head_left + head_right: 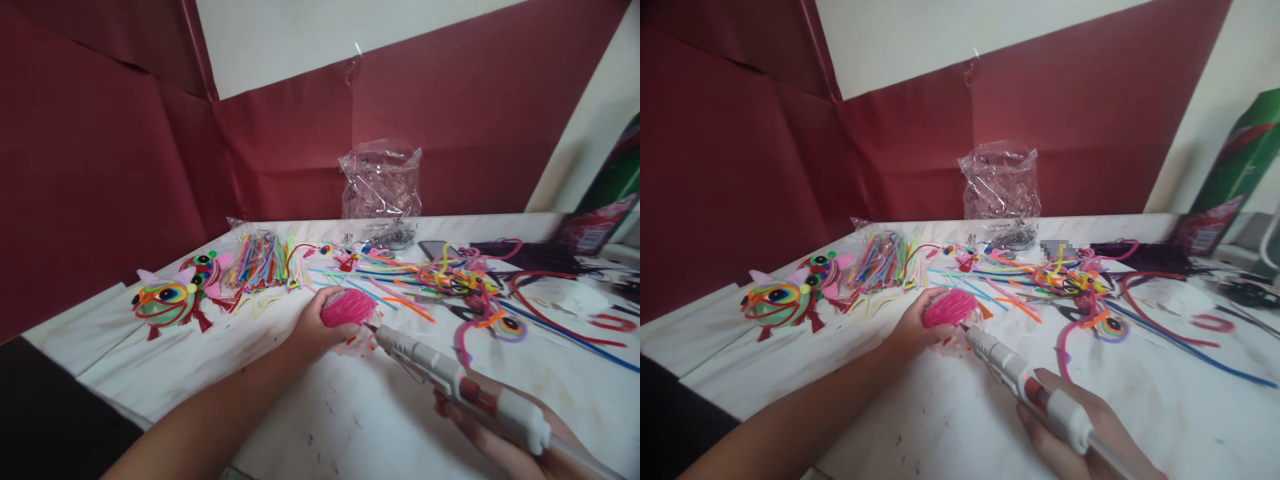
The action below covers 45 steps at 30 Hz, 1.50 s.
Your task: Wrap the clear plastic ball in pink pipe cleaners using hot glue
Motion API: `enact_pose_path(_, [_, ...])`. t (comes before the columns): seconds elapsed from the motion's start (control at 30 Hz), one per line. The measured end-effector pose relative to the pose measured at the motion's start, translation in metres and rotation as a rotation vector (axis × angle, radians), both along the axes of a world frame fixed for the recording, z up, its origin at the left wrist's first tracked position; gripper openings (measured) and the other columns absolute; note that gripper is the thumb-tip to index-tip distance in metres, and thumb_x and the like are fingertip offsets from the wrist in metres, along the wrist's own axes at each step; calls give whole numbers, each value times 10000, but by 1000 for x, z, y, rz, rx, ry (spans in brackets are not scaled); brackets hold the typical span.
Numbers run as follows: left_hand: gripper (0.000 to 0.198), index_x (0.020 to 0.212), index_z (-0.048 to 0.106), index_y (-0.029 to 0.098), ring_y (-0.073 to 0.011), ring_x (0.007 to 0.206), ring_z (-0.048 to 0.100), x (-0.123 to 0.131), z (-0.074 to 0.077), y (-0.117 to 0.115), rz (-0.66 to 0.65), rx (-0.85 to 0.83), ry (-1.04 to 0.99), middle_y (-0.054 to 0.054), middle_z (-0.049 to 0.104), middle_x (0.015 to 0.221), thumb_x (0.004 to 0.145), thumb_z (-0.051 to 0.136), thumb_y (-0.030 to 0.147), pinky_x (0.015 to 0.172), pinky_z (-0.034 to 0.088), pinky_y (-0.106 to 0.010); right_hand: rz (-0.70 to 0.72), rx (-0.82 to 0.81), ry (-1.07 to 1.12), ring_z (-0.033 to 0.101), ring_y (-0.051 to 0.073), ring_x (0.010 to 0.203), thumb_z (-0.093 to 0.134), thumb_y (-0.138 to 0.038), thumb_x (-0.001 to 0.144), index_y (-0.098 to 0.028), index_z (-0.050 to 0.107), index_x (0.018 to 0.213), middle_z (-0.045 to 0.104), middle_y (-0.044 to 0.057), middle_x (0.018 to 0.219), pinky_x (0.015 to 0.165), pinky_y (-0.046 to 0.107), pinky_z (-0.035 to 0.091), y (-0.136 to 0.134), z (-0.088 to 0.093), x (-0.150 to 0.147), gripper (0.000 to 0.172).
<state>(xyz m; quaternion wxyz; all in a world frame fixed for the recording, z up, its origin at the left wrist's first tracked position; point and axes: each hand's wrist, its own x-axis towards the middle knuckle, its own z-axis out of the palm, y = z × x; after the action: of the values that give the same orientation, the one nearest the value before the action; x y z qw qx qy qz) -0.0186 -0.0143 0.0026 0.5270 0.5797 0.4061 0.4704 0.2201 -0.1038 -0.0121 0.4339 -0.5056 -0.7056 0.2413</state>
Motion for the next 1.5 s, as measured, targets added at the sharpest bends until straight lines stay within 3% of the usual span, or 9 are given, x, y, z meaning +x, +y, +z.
enact_pose_path(0.2, [697,1167,522,186,-164,813,628,-1,-1,1,5,13,11,-37,641,1011,549,832,273,699,482,-245,-32,-23,-15,596,188,470,588,-549,737,-263,651,660,645,2,517,436,259,507,-2,2,0,303])
enact_pose_path(0.5, [695,1151,527,181,-170,805,630,1,2,-1,17,5,11,-37,644,988,533,831,275,704,485,-257,-92,-28,-17,593,183,440,564,-530,734,-282,532,561,650,-10,495,414,244,503,-8,14,-9,304])
enact_pose_path(0.67, [699,1148,516,176,-176,807,632,1,1,-1,9,9,-4,-41,643,991,531,829,275,699,487,-260,-37,2,-77,630,185,457,563,-501,750,-273,562,602,694,-9,542,429,225,523,-2,3,0,271])
enact_pose_path(0.83, [701,1159,514,180,-182,828,633,1,3,-2,18,-3,14,-47,642,1018,537,824,273,702,487,-259,-21,42,-110,717,226,620,571,-512,751,-260,674,793,769,7,712,465,212,552,2,-11,10,276])
enact_pose_path(1.03, [675,1149,528,184,-181,816,636,2,2,-1,34,1,14,-37,652,987,544,818,259,696,494,-259,31,77,-105,681,182,520,544,-506,793,-248,670,731,757,6,674,431,189,529,1,-2,5,294])
enact_pose_path(1.13, [680,1146,526,186,-180,817,635,0,0,0,15,9,-7,-38,651,993,542,825,276,696,493,-257,-17,79,-96,695,200,554,544,-515,786,-244,677,720,755,17,665,479,201,552,0,0,5,309])
enact_pose_path(1.37, [640,1141,534,213,-179,821,631,-3,-1,0,14,5,-6,-35,646,1009,573,819,282,696,494,-262,-77,-14,-145,724,256,652,567,-556,756,-212,736,819,769,67,735,558,256,590,7,-23,22,388])
enact_pose_path(1.5, [640,1146,525,212,-173,811,630,-2,-1,0,-10,-2,-23,-34,643,997,581,820,272,688,492,-256,-27,-28,-161,722,245,677,540,-548,782,-223,731,841,771,53,759,581,250,587,7,-26,24,382])
